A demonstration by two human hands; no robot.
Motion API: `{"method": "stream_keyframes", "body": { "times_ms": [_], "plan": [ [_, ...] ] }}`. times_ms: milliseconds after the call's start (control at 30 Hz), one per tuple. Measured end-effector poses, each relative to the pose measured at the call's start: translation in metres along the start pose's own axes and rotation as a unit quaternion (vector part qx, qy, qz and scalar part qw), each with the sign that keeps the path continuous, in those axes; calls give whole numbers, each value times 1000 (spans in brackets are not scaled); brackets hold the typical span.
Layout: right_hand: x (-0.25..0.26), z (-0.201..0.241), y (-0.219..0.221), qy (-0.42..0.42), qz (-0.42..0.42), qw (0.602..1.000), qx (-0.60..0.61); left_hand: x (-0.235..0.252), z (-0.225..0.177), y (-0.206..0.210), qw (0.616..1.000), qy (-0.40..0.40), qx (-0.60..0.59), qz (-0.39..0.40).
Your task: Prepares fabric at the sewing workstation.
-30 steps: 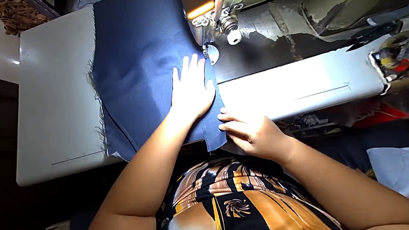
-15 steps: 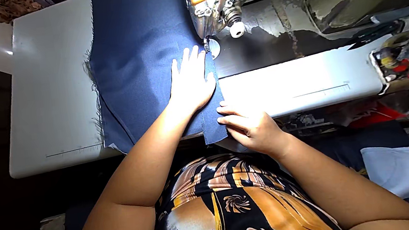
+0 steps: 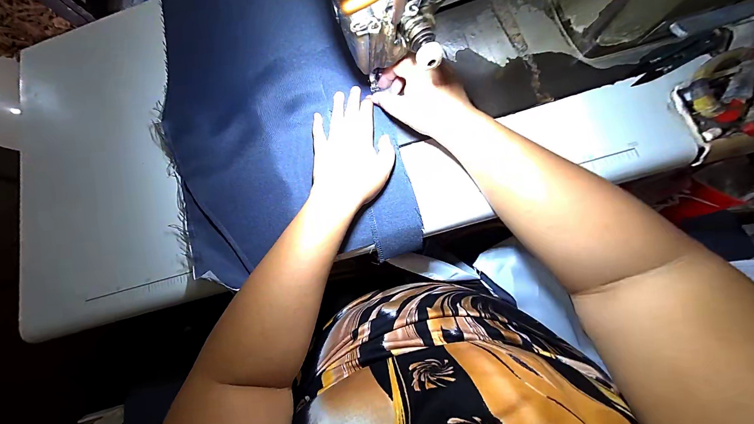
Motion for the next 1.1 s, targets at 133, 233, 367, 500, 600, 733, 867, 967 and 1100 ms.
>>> {"method": "stream_keyframes", "body": {
  "times_ms": [133, 233, 367, 500, 600, 733, 867, 967, 1100],
  "plan": [
    [-9, -6, 7, -64, -34, 997, 17, -2, 0, 2, 1000, 1, -9, -7],
    [-15, -3, 3, -114, -15, 992, -49, -1, 0, 0, 1000, 3, -7, 0],
    [-16, -3, 6, -168, 15, 978, -126, -1, 0, -1, 1000, 1, -6, 4],
    [-13, -3, 4, -93, -36, 994, -53, -1, 0, 0, 1000, -1, -8, 3],
    [-11, -7, 4, -60, -51, 997, -19, -1, 1, 2, 1000, 7, -11, -11],
    [-6, -10, 4, -49, -33, 998, 15, -1, 1, 1, 1000, 4, -11, -7],
    [-9, -13, 6, -124, -57, 990, -18, -1, 0, 1, 1000, 4, -11, -11],
    [-16, -3, 4, -181, -6, 978, -105, -1, 0, 0, 1000, 3, -10, -5],
    [-12, 2, 7, -108, 10, 979, -172, -1, 0, 0, 1000, 4, -9, 0]
  ]
}}
Point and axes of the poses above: each hand's wrist, its own x-axis towards the middle knuckle, its own y-axis out of the palm, z = x × y, the point moved 1 cm from there along x, towards the middle knuckle, and after that the axes turned 3 degrees about x, right-handed, at the moved point
